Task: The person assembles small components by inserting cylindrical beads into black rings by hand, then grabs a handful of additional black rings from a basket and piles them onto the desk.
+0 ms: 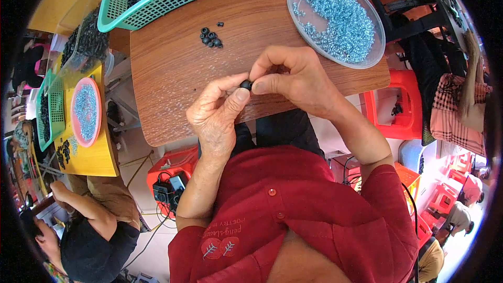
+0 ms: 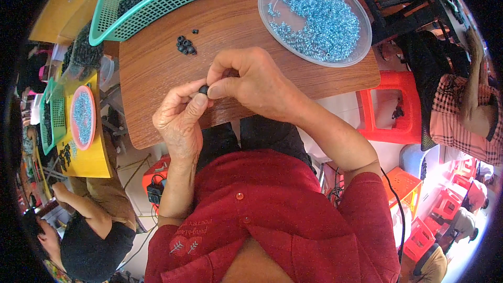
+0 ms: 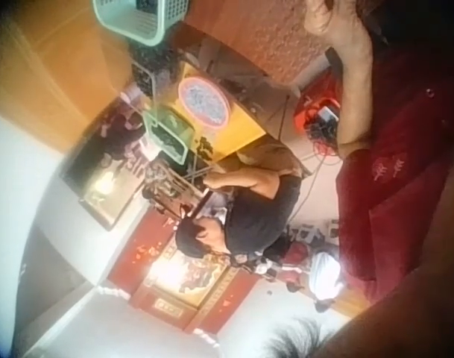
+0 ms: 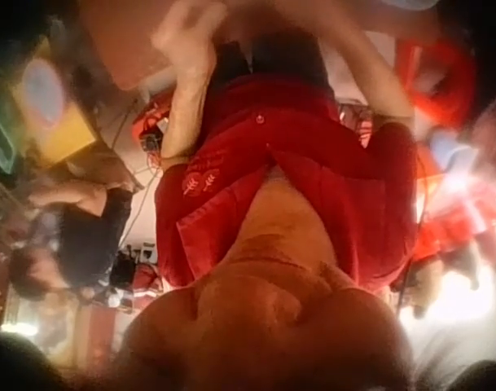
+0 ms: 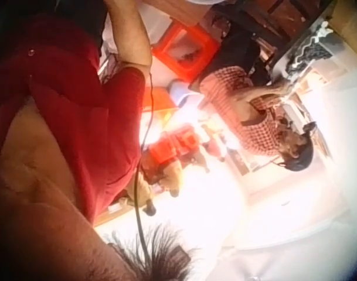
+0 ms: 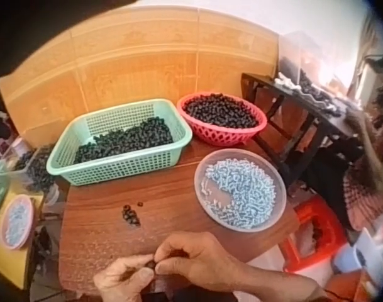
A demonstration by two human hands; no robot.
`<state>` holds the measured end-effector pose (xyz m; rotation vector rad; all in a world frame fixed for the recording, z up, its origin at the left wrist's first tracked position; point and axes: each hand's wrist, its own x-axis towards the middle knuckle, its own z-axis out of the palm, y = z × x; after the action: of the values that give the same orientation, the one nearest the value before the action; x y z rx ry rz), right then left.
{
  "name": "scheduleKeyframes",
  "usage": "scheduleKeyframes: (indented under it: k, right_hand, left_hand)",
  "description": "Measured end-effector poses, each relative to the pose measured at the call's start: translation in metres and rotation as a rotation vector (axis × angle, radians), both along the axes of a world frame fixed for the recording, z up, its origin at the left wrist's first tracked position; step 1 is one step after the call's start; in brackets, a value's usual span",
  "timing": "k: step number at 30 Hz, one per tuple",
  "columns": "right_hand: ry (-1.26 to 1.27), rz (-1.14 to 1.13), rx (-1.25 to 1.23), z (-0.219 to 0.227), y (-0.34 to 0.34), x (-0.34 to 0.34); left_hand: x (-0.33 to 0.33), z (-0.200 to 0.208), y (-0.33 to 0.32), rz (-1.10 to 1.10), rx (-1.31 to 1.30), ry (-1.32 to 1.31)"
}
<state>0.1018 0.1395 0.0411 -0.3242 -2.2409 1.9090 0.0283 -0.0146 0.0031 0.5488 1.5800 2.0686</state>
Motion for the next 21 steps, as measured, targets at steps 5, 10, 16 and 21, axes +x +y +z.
scheduleKeyframes:
  k: [5, 10, 16, 21]
  right_hand:
    - [-0.023, 0.064, -0.258, -0.012, 0.009, -0.004]
    - [-0.194, 0.166, -0.402, -0.002, 0.010, -0.005]
    - [-0.095, 0.143, -0.513, -0.018, 0.004, -0.002]
    - [-0.073, 0.139, -0.553, -0.016, 0.005, -0.001]
  left_hand:
    - [0.003, 0.003, 0.002, -0.013, 0.024, 0.006]
    - [0.008, 0.006, -0.004, -0.024, -0.025, -0.017]
    - [0.017, 0.005, -0.001, -0.038, 0.012, 0.044]
    - [0.010, 0.005, 0.001, -0.090, 0.012, -0.024]
